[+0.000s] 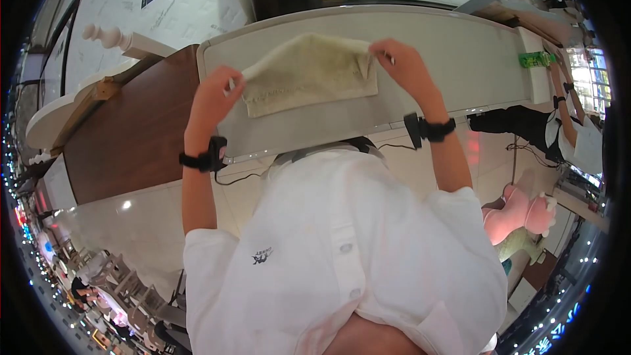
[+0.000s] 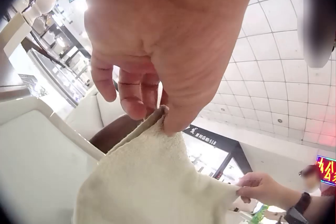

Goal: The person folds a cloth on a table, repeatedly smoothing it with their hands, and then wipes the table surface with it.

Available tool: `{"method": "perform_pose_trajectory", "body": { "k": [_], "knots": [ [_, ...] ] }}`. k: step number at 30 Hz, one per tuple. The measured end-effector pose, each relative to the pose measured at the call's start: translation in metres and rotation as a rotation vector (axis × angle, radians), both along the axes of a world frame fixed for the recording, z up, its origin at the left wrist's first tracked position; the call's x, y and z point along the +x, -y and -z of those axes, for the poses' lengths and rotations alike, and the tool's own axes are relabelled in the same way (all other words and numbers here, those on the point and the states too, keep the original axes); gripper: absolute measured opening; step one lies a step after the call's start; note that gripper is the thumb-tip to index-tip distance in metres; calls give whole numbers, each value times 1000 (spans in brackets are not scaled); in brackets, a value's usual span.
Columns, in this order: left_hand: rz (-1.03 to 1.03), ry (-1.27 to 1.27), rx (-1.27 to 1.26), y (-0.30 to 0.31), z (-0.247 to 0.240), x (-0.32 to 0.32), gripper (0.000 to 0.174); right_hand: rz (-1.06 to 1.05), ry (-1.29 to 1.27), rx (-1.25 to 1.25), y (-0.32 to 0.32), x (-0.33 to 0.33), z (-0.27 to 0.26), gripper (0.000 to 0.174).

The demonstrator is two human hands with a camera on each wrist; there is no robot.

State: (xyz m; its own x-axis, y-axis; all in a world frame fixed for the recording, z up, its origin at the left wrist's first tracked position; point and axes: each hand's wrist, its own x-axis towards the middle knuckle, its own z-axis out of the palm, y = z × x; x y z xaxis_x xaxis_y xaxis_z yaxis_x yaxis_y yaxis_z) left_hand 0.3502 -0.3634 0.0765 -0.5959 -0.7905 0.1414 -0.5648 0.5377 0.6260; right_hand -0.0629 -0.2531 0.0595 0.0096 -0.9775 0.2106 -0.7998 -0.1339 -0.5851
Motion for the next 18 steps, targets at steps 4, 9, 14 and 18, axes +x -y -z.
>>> {"method": "perform_pose_trajectory", "body": {
  "k": [4, 9, 14, 18],
  "knots": [
    [124, 143, -74, -33, 30, 24, 13, -52, 2, 157, -49, 6, 16, 15],
    [93, 225, -188, -47, 54, 31, 13, -63, -5, 144, -61, 10, 41, 14],
    [63, 277, -181, -53, 34, 29, 17, -79, -126, 154, -64, 15, 31, 12],
    [88, 289, -288, -54, 40, 10, 28, -137, -212, 113, -56, 26, 16, 18]
  ]
}}
